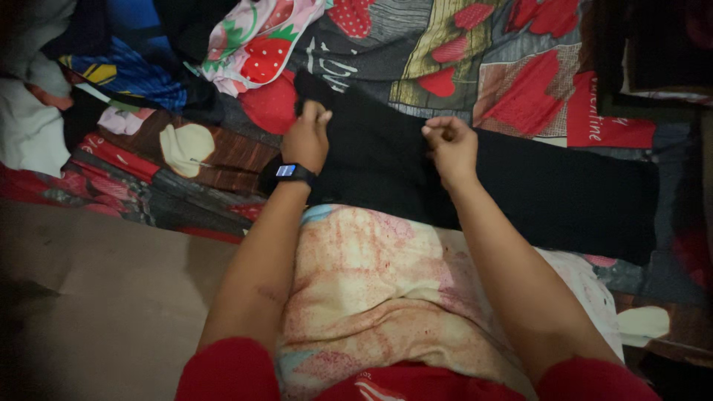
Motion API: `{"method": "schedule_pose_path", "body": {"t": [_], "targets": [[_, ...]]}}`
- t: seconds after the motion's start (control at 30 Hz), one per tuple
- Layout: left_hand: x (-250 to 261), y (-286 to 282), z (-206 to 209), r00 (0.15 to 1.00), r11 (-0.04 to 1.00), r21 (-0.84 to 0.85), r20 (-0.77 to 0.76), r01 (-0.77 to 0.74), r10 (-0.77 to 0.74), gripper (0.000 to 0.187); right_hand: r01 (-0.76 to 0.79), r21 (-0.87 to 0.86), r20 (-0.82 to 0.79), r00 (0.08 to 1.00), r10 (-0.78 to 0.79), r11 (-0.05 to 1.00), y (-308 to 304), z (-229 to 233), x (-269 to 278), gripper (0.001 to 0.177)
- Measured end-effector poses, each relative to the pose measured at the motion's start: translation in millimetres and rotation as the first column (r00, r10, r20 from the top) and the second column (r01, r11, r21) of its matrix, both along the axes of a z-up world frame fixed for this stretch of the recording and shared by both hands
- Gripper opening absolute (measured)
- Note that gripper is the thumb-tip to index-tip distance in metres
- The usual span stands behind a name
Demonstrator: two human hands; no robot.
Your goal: The person picks up a black shirt and a blue shirt one by one from a pile of laundry on a bed and folds them by hand.
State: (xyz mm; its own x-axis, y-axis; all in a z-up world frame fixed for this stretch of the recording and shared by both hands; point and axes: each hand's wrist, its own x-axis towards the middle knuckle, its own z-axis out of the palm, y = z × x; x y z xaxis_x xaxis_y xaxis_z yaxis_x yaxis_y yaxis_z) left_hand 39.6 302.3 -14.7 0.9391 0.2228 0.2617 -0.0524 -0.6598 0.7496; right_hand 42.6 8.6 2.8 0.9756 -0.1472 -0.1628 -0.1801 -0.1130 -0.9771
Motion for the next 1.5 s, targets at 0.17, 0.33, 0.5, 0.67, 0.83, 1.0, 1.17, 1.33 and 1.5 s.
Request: {"method": "schedule_pose_path", "body": {"t": [0.17, 0.33, 0.5, 0.67, 0.83, 1.0, 1.17, 1.33, 1.5], "targets": [[-6.9, -2.2, 2.9, 0.997, 0.979, 0.197, -0.072, 0.052, -0.039, 0.034, 0.026, 0.167, -0.158, 0.987, 0.000, 0.986, -6.7, -17.8, -7.0, 0.017], [-11.2, -2.4, 5.0, 0.998, 0.969, 0.243, -0.041, 0.049, -0.040, 0.042, -0.156, -0.047, -0.010, 0.988, 0.156, 0.987, -1.3, -18.2, -14.9, 0.025], [-13.9, -2.3, 2.7, 1.000, 0.974, 0.223, -0.022, 0.027, -0.023, 0.036, -0.381, -0.583, 0.089, 0.848, 0.522, 0.718, 15.2, 15.0, -0.7, 0.032], [-12.7, -0.7, -0.1, 0.997, 0.982, 0.188, -0.070, 0.033, -0.020, 0.033, -0.510, -0.469, 0.289, 0.682, 0.671, 0.721, 25.9, 34.7, 25.1, 0.012], [-16.1, -0.9, 0.0, 0.998, 0.984, 0.177, -0.056, 0.032, -0.023, 0.030, -0.591, -0.180, 0.218, 0.755, 0.618, 0.786, 17.5, 35.7, 20.1, 0.013], [-15.5, -2.4, -1.2, 0.999, 0.986, 0.166, -0.052, 0.018, -0.010, 0.030, -0.533, -0.460, -0.302, 0.846, 0.440, 0.710, 37.1, 46.3, 9.2, 0.051], [-12.6, -2.7, -9.1, 0.999, 0.978, 0.210, -0.050, 0.008, 0.003, 0.030, -0.299, -0.688, 0.010, 0.907, 0.421, 0.661, 43.0, 40.7, 10.0, 0.023], [-12.5, -2.0, -10.8, 0.998, 0.982, 0.190, -0.058, 0.005, 0.006, 0.031, -0.371, -0.578, 0.316, 0.719, 0.619, 0.727, 39.1, 15.0, 18.0, 0.020], [-9.7, 2.0, -13.5, 0.999, 0.988, 0.151, -0.045, 0.018, -0.011, 0.033, -0.225, -0.797, 0.251, 0.722, 0.645, 0.561, 6.3, 11.2, 37.0, 0.022]]}}
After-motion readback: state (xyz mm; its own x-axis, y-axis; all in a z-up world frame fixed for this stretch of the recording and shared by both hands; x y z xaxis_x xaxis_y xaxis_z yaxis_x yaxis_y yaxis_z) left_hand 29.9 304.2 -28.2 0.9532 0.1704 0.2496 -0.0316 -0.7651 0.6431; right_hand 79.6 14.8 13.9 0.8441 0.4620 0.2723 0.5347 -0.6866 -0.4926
